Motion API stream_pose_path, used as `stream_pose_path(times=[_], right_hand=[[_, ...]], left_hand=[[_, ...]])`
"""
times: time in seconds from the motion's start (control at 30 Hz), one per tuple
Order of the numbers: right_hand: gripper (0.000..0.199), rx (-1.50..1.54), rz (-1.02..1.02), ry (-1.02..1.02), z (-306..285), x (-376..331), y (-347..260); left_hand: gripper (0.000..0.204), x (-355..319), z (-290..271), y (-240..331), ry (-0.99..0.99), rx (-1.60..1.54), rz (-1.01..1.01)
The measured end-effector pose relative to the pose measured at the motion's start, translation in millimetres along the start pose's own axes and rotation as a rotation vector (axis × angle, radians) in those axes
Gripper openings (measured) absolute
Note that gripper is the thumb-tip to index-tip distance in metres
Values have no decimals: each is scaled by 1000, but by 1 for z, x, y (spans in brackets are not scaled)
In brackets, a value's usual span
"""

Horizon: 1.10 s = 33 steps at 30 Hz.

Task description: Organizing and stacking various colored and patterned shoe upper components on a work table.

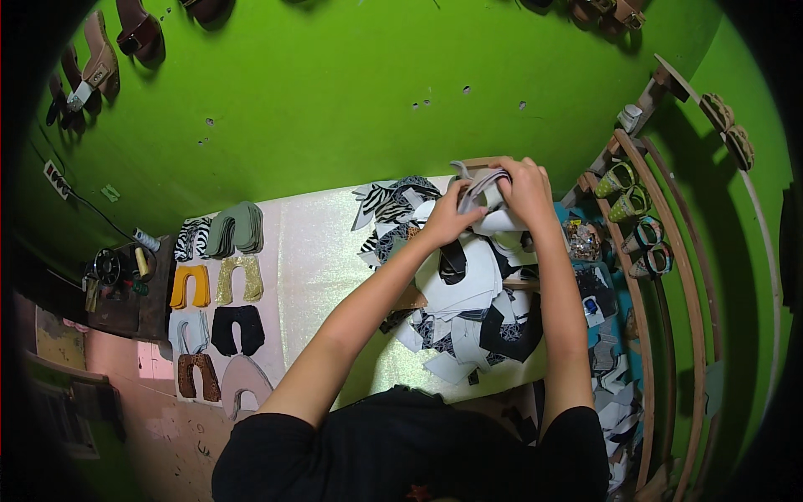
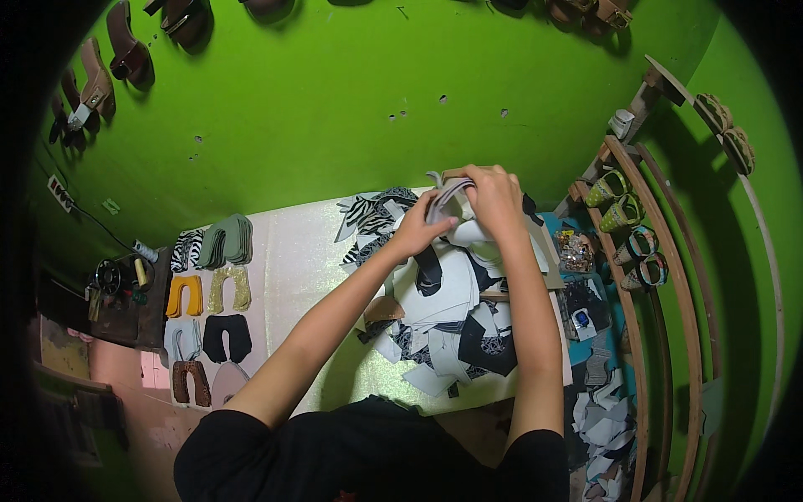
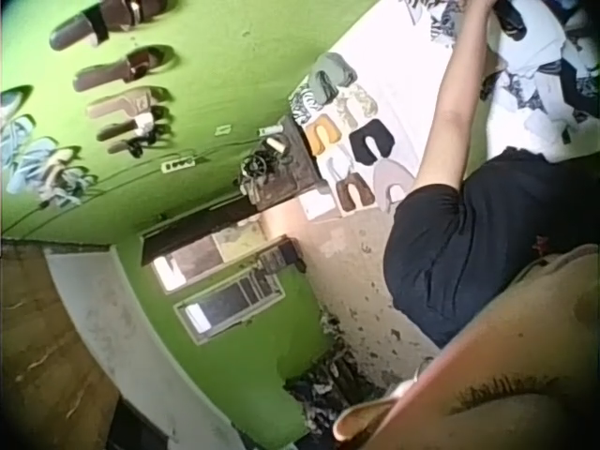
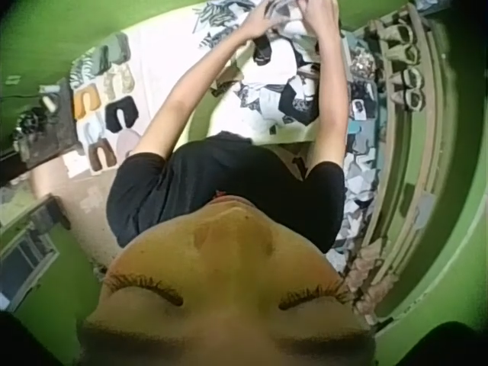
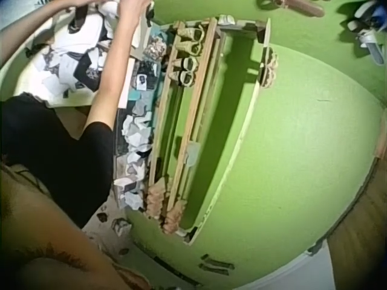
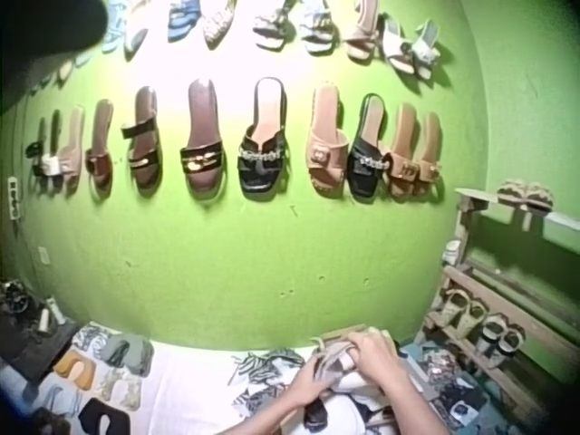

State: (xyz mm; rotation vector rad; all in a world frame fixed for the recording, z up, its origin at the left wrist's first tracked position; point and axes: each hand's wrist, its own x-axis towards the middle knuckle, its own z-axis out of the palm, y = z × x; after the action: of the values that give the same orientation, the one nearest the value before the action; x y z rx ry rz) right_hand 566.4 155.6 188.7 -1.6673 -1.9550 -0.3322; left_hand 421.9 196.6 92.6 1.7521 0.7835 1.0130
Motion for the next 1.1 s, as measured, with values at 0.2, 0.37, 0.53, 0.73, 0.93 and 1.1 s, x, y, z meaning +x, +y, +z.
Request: stream_pose_path(times=[0.2,0.37,0.53,0.73,0.93,1.1], right_hand=[[13,69,54,117,-26,8,-11],[17,334,139,269,-39,5,6],[22,513,264,204,-43,0,-5],[43,446,443,-311,17,-48,52],[56,109,463,-758,42,-114,32],[40,429,546,-487,21,-103,21]], left_hand=[[31,9,-14,17,111,-3,67],[34,3,-29,45,-14,-230,76],[35,-23,-41,61,-69,-412,-111],[40,-104,-54,-30,-30,-171,-337],[54,-185,-65,-99,-155,-58,-716],[53,-176,-55,-96,106,531,-540]])
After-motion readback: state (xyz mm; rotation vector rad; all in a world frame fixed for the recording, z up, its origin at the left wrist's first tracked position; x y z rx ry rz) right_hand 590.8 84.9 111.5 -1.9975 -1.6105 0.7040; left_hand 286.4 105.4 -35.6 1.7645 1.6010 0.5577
